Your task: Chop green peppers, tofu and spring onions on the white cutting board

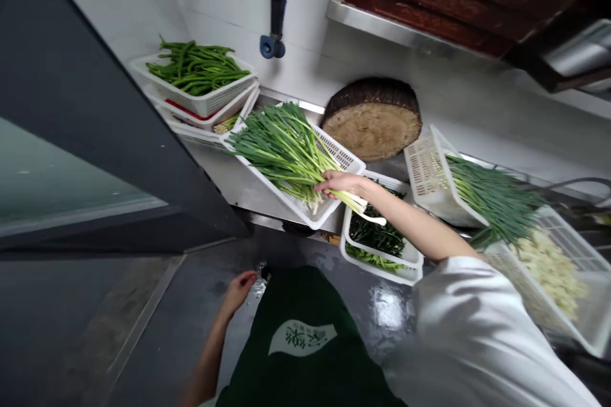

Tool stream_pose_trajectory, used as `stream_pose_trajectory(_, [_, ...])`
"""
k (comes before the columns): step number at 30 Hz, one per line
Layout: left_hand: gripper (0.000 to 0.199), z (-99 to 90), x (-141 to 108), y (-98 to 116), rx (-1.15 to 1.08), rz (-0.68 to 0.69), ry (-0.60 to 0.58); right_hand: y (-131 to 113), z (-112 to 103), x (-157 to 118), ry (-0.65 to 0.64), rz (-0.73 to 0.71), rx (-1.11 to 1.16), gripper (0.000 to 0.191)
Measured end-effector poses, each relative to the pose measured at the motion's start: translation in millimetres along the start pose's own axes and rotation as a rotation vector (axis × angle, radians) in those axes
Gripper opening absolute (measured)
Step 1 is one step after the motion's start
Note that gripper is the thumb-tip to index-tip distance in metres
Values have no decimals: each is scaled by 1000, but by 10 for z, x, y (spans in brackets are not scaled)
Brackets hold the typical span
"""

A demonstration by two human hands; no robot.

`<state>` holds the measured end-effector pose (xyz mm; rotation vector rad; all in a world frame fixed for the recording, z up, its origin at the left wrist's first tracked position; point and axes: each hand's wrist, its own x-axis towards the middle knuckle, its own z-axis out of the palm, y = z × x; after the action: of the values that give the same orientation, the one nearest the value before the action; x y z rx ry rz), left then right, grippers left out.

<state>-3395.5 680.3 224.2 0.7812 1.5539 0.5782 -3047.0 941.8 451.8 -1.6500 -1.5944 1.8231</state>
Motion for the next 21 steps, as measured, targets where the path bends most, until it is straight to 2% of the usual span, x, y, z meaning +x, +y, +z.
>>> stream_pose_trajectory(3, [26,479,44,729,-110,137,-377,301,-86,-752,-132,33,160,44])
stream_pose_trajectory(5, [38,937,35,1257,-208,205,-671,609,-57,-1245,-89,-19,279,48])
stream_pose_trajectory(7, [54,1511,-35,1742,-360,232,-913,984,48,-1692,-21,-60,379,51])
stream_pose_trajectory(10, [72,2527,-333,2231,-629,186,-1075,1608,287,-2280,85,-78,470,59])
stream_pose_trajectory(12, [74,3219,-654,2351,-707,115,-1128,2043,422,-2667,172,-82,521,65])
stream_pose_trajectory(15, [68,4214,-1179,2282,-689,-11,-1179,2772,540,-3369,326,-120,584,67])
stream_pose_trajectory(19, [40,5620,-1860,1918,-568,-93,-1247,3944,708,-4510,581,-122,671,63])
stream_pose_trajectory(21, [35,6352,-2237,1682,-506,-120,-1294,4541,820,-5066,748,-111,749,61])
